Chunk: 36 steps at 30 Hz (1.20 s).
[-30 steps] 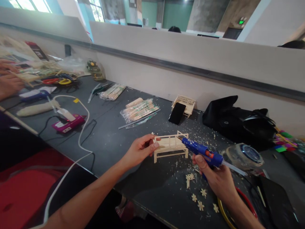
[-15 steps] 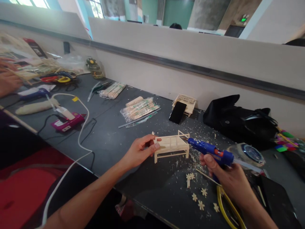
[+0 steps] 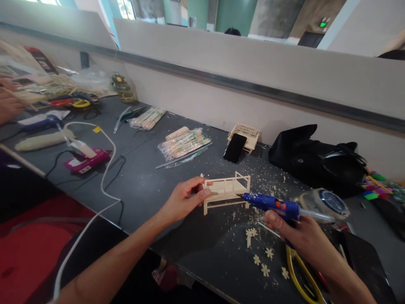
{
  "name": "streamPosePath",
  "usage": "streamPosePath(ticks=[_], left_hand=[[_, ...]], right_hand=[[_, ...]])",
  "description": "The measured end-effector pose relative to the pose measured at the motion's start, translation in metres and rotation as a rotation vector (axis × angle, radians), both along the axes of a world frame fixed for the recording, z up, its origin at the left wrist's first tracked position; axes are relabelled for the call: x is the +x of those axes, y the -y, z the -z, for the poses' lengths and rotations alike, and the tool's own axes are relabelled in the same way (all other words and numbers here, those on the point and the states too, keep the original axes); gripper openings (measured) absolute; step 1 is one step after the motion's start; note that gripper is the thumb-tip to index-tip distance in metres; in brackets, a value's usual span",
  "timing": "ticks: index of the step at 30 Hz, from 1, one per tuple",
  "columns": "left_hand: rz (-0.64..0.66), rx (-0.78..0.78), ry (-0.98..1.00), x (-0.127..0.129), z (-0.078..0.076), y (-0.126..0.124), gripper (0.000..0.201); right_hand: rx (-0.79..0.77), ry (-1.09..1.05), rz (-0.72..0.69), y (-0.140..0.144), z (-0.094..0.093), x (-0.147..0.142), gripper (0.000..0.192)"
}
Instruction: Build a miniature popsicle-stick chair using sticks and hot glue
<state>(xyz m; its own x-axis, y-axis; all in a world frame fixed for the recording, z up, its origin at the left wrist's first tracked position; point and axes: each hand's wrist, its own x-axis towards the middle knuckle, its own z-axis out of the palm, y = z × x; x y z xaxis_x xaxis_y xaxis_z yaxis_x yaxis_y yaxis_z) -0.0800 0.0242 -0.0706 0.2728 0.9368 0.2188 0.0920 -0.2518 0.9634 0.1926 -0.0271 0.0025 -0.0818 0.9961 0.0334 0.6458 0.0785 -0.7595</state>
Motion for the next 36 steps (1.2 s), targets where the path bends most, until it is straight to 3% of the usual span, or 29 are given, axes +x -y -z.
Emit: streamPosePath(ticks=[9, 16, 21, 27, 32, 36], left_hand=[[0.001, -0.004, -0.019, 0.001, -0.005, 0.001, 0.027], [0.005, -0.006, -0.015, 0.001, -0.004, 0.001, 0.027], [-0.001, 0.033, -0.048, 0.001, -0.002, 0.001, 0.026], [-0.115, 0.341, -0.281, -0.004, -0.006, 0.001, 0.02], [-0.142, 0.57, -0.374, -0.014, -0.001, -0.01, 0.019], [-0.16, 0.658, -0.357, -0.018, 0.011, -0.019, 0.021]], right_hand=[[0.035, 0.101, 0.009, -0.001, 0.009, 0.0, 0.046], [0.061, 0.053, 0.045, 0.001, 0.025, 0.003, 0.05], [0.058, 0.068, 0.018, -0.001, 0.016, 0.0, 0.048], [-0.055, 0.01, 0.033, 0.0, -0.004, 0.008, 0.042], [-0.156, -0.277, 0.139, 0.011, -0.013, 0.006, 0.045], [-0.231, -0.526, 0.168, 0.011, -0.014, -0.006, 0.044]])
